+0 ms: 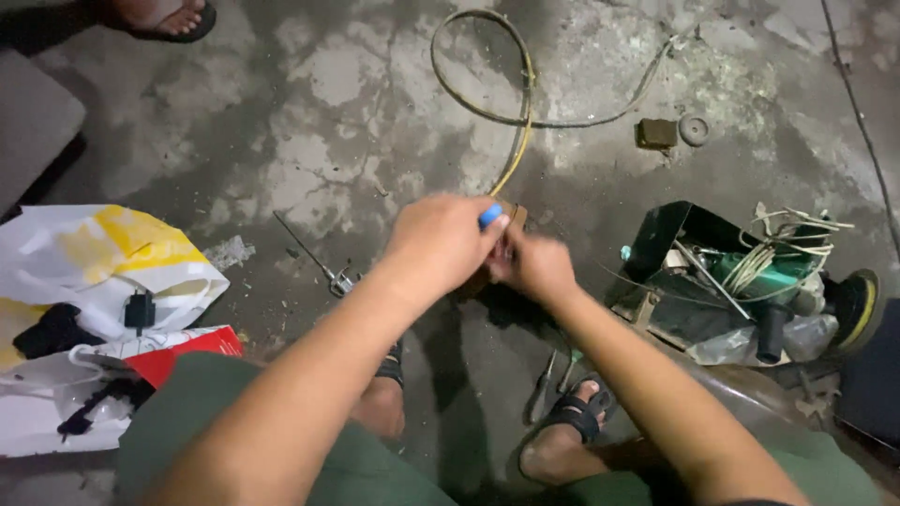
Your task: The person scrubs a rusty metal axle or shaft with a red abrasive pad and a blue scraper tool. They rotate the part to clean different sections, focusing on the flange and the shaft surface.
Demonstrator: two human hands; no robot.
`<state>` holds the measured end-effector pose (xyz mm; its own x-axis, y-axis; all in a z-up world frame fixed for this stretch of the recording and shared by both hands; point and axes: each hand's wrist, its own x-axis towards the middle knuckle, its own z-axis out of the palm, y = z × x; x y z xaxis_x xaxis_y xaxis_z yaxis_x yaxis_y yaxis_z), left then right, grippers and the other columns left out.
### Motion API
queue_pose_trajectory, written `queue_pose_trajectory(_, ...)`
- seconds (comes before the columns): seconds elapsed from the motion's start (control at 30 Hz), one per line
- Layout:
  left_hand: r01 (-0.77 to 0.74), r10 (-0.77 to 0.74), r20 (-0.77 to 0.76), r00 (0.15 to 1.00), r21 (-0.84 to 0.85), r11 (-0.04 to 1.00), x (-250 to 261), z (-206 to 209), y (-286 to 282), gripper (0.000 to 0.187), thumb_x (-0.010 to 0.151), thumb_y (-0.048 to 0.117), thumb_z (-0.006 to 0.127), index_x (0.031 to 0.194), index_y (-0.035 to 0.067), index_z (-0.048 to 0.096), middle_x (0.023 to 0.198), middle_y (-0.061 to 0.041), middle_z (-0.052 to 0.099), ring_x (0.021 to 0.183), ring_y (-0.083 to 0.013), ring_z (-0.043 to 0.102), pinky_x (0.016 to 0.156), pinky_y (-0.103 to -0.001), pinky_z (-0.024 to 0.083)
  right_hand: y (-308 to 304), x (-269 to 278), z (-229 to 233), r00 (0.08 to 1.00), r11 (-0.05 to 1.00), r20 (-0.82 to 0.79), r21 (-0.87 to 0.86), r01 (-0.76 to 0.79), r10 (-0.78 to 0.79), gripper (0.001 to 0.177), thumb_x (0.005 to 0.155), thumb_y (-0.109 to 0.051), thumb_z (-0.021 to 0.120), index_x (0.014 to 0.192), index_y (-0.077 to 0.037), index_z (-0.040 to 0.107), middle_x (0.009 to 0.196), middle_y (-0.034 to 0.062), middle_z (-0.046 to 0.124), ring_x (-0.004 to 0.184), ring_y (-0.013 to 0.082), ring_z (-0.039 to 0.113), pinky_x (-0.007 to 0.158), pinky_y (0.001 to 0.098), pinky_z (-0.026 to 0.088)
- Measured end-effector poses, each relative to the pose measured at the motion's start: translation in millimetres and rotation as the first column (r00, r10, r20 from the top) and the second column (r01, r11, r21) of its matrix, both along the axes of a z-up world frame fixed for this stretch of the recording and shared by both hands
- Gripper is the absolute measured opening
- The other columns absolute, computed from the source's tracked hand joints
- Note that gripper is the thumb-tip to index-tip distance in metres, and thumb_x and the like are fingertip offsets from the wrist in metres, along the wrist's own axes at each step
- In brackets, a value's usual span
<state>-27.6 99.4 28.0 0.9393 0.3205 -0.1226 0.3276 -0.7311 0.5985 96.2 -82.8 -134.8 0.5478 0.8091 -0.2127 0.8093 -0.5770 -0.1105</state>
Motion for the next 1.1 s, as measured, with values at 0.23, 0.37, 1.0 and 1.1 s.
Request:
queue_pose_trajectory(0.23,-0.081,0.064,-0.127,0.990,-0.127,0.989,-4.9,-22.2,9.1,0.031,0.097,0.037,0.054,0.095,0.013,0.074,0.080,-0.018,0.072,0.087,-0.0428,0.072,0.077,-0.053,0.057,-12.4,33.9,-32.8,0.936,0.905,-0.090,0.237,0.353,-0.341,0.045,0.086,-0.055,0.065,0.101,-0.013,0.060,0.078,0.0181,0.071,0.084,0.0438,0.072,0.071,0.0584,0.054)
queue_pose_trajectory(0.37,-0.071,0.065,-0.084,0.994,-0.068,0.995,1.2,-15.4,18.8,0.033,0.098,0.038,0.053,0.094,0.013,0.074,0.077,-0.016,0.071,0.083,-0.0418,0.072,0.073,-0.053,0.057,-28.6,-1.2,-63.6,0.999,0.922,-0.004,0.385,0.052,-0.054,0.047,0.079,-0.048,0.076,0.108,-0.015,0.061,0.089,0.0147,0.070,0.084,0.0384,0.073,0.068,0.0505,0.057)
queue_pose_trajectory(1.0,-0.030,0.030,0.012,0.999,-0.012,0.999,3.9,-4.8,-4.3,0.031,0.099,0.033,0.054,0.108,0.010,0.072,0.085,-0.016,0.073,0.086,-0.0412,0.074,0.075,-0.056,0.058,-2.4,72.7,-56.5,0.855,0.866,-0.266,0.117,0.487,-0.445,0.053,0.094,-0.070,0.060,0.124,-0.027,0.065,0.099,0.0063,0.076,0.103,0.0341,0.072,0.084,0.0509,0.056)
queue_pose_trajectory(1.1,-0.036,0.035,0.062,0.997,0.018,0.999,1.0,-17.6,1.8,0.026,0.099,0.034,0.055,0.111,0.018,0.072,0.085,-0.015,0.074,0.089,-0.0381,0.074,0.076,-0.051,0.059,11.6,75.0,-68.3,0.916,0.904,-0.184,0.177,0.388,-0.357,0.052,0.093,-0.065,0.063,0.126,-0.024,0.068,0.104,0.0092,0.075,0.104,0.0333,0.072,0.086,0.0473,0.056)
